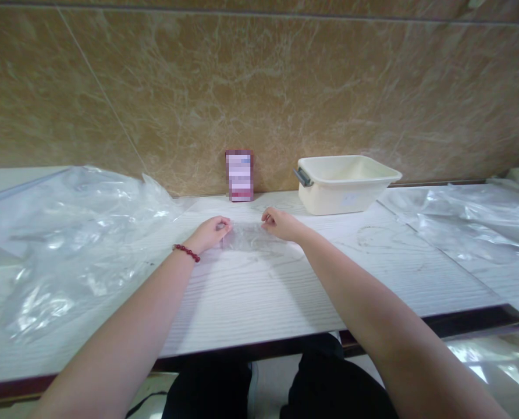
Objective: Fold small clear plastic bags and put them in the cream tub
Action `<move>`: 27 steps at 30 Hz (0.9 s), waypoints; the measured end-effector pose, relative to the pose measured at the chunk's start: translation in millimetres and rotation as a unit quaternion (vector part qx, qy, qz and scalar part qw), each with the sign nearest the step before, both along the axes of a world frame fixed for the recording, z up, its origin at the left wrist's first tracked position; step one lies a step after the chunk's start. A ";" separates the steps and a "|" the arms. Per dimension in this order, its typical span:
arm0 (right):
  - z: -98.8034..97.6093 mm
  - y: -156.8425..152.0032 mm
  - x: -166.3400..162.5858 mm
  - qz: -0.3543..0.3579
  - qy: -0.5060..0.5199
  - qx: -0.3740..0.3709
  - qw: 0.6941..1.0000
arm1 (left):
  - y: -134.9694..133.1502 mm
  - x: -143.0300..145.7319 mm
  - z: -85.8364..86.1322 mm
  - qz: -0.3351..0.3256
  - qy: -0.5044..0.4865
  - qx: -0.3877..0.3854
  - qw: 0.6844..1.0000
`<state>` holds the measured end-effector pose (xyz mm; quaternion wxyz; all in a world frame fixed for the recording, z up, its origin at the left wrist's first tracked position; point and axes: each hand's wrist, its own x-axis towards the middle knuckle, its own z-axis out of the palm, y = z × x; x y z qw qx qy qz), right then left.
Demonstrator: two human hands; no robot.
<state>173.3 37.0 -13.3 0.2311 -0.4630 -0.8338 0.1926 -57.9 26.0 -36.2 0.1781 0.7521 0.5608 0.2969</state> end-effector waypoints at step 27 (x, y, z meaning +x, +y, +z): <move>15.8 -4.9 -2.9 -0.028 0.177 -0.065 0.982 | -17.2 19.7 25.7 0.017 -0.469 -0.184 0.864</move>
